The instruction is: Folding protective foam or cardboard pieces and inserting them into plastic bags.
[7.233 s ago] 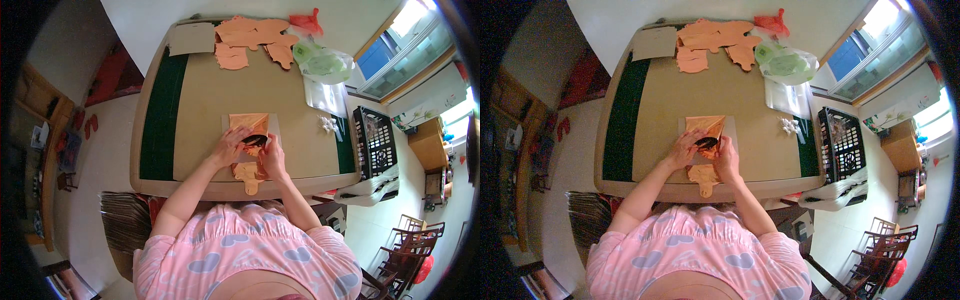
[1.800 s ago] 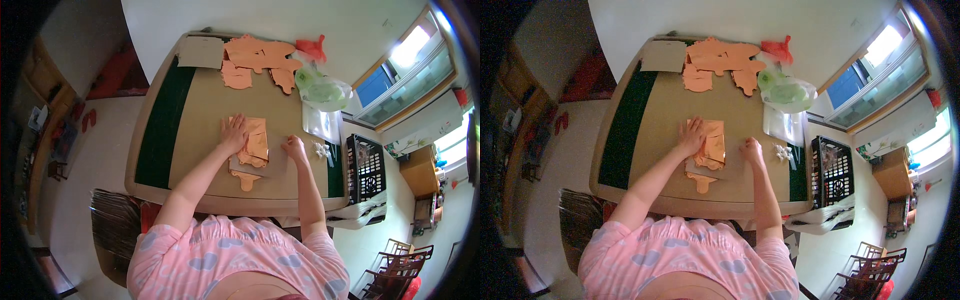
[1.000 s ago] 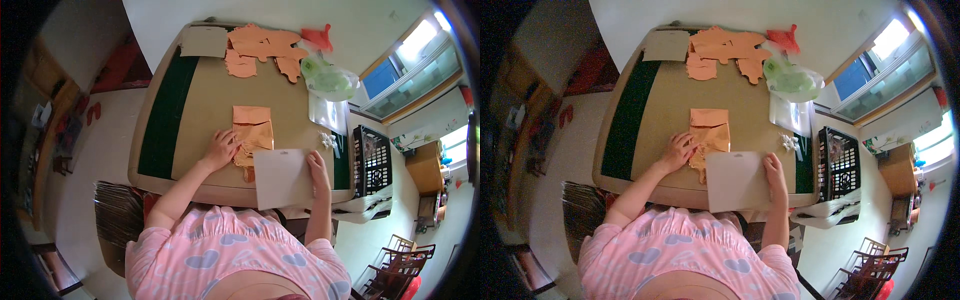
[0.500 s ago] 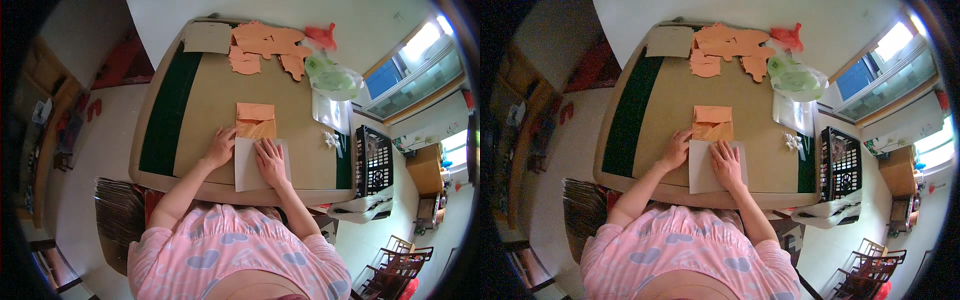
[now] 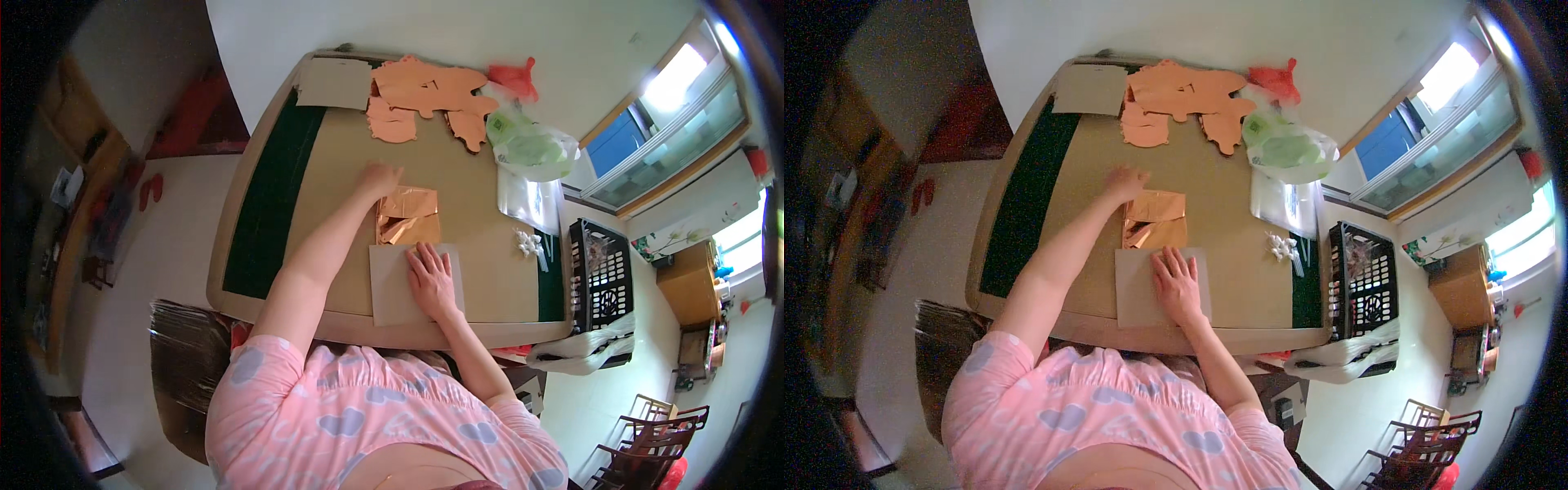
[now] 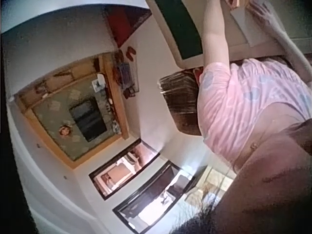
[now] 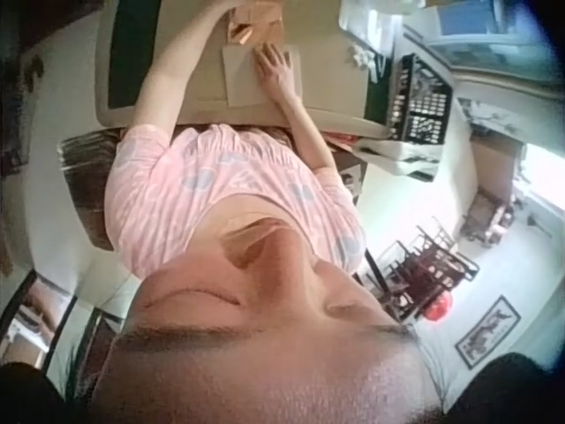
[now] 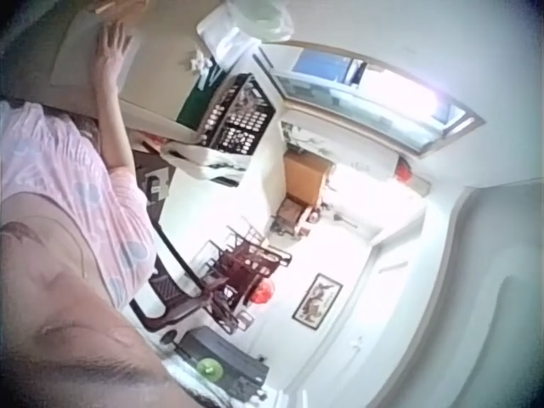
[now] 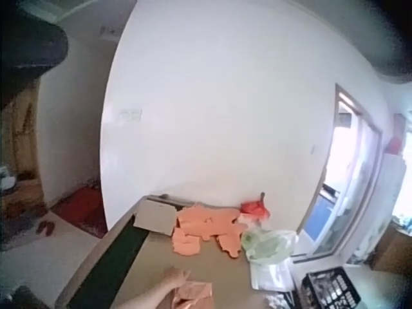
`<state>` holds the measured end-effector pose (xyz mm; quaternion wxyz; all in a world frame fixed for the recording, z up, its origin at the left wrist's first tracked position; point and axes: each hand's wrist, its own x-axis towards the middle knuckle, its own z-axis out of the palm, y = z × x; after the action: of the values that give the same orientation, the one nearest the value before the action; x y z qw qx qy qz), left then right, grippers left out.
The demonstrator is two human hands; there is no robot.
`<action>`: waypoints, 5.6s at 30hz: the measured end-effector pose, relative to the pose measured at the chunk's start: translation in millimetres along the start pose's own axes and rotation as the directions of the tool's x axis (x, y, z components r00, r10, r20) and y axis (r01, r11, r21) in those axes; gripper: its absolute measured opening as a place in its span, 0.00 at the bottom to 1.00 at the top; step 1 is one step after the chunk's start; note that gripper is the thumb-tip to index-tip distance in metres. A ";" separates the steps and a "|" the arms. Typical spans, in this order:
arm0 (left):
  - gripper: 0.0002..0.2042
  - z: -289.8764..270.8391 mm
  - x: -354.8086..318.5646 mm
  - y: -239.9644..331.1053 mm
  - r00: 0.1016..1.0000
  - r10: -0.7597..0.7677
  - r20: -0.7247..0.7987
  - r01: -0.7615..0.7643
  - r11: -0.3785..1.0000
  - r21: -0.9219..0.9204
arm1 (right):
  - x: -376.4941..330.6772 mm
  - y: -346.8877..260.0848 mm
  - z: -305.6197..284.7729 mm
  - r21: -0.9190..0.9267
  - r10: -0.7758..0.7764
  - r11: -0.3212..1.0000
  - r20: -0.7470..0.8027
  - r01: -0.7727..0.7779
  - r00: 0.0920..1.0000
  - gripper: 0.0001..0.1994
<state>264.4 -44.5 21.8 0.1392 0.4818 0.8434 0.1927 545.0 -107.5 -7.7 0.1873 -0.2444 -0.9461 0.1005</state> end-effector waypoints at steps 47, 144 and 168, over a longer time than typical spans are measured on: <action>0.10 16.7 -82.3 -53.3 0.985 0.113 0.130 -0.007 0.780 -0.626 | 2.9 6.1 5.6 -0.004 0.073 0.997 0.013 -0.073 0.997 0.23; 0.34 71.0 -168.6 10.9 0.920 0.375 -0.111 -0.361 0.923 0.131 | 62.2 58.7 -8.3 0.078 0.007 0.997 0.004 -0.007 1.000 0.21; 0.30 53.6 -168.9 -3.6 0.968 0.237 -0.088 -0.197 0.925 0.323 | 31.5 11.0 4.2 -0.078 0.111 0.992 0.166 -0.099 0.980 0.29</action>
<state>368.2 -182.3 -19.0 -0.0141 0.5752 0.8116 0.1011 522.5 -82.7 -5.1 0.0919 -0.2907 -0.9474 0.0978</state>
